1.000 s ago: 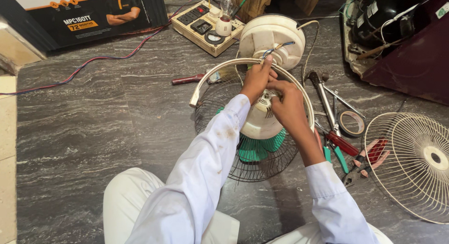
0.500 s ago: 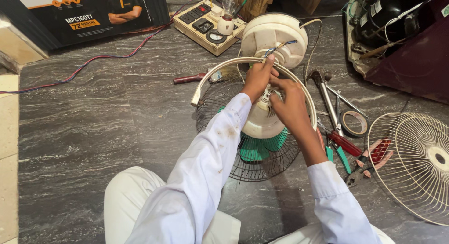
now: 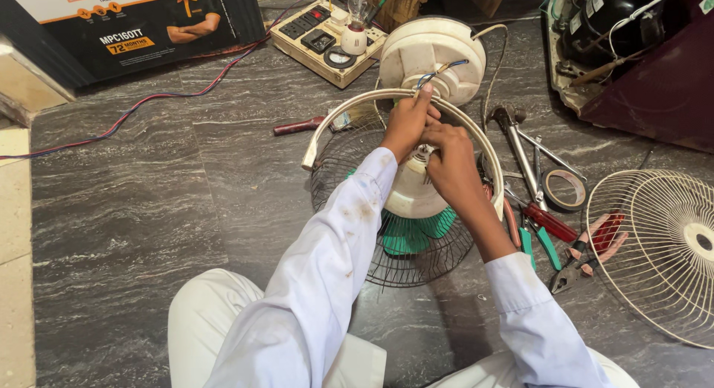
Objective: The person disassembles a table fan by removing the rear cover and unscrewing the motor housing. They then remove the fan blades and use pliers to adjust components inside the motor assembly before reassembling the fan.
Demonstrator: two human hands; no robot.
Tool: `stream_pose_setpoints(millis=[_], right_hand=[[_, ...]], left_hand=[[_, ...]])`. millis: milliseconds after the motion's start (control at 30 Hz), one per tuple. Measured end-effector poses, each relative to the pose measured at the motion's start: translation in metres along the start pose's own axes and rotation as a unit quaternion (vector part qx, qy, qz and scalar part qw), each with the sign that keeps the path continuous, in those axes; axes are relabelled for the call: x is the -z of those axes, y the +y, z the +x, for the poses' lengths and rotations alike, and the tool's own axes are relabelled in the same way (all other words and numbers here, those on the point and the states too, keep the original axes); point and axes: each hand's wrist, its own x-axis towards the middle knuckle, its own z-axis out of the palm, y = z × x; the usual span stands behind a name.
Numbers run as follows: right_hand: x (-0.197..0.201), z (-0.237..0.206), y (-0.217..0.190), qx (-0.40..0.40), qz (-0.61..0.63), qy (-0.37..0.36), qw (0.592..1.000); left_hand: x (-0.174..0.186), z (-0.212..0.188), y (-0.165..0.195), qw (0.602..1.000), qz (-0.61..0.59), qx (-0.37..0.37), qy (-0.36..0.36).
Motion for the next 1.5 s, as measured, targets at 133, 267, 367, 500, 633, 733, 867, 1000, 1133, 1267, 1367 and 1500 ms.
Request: stream_pose_setpoints(millis=[133, 267, 367, 500, 633, 733, 867, 1000, 1133, 1267, 1367, 1500], right_hand=[[0.011, 0.003, -0.020, -0.086, -0.036, 0.020, 0.995], [0.016, 0.000, -0.023, -0.129, -0.122, -0.011, 0.984], [0.008, -0.001, -0.012, -0.105, -0.057, 0.000, 0.993], [0.013, 0.005, 0.010, -0.141, 0.119, -0.051, 0.981], [0.019, 0.006, 0.009, -0.145, 0.173, -0.062, 0.972], [0.013, 0.003, -0.003, -0.062, -0.104, 0.000, 0.993], [0.007, -0.001, -0.008, -0.109, -0.074, -0.020, 0.991], [0.009, 0.001, -0.001, -0.084, 0.008, -0.022, 0.996], [0.012, 0.005, -0.001, -0.077, 0.104, -0.004, 0.992], [0.011, 0.003, -0.008, -0.108, -0.054, -0.023, 0.992], [0.007, -0.002, -0.010, -0.129, -0.096, -0.020, 0.987], [0.000, -0.005, -0.006, -0.100, -0.102, -0.001, 0.990]], left_hand=[[0.001, -0.004, 0.004, 1.000, 0.025, -0.006, 0.011], [0.002, -0.006, 0.006, 1.000, 0.010, 0.019, -0.011], [0.001, -0.004, 0.004, 1.000, 0.003, 0.000, -0.019], [0.001, 0.000, -0.002, 1.000, 0.003, -0.008, -0.008], [-0.001, 0.001, -0.004, 0.999, 0.034, -0.040, 0.011], [-0.001, 0.001, -0.004, 1.000, 0.009, -0.008, -0.008], [-0.001, 0.001, -0.004, 0.999, -0.028, -0.015, -0.013], [-0.001, 0.002, -0.006, 1.000, -0.025, -0.004, -0.017], [-0.001, 0.001, -0.003, 1.000, -0.010, -0.018, -0.008], [0.000, -0.003, 0.004, 0.999, 0.026, 0.036, -0.004], [0.001, -0.005, 0.006, 0.999, -0.020, 0.017, -0.022], [0.000, -0.002, 0.002, 1.000, -0.006, 0.022, -0.012]])
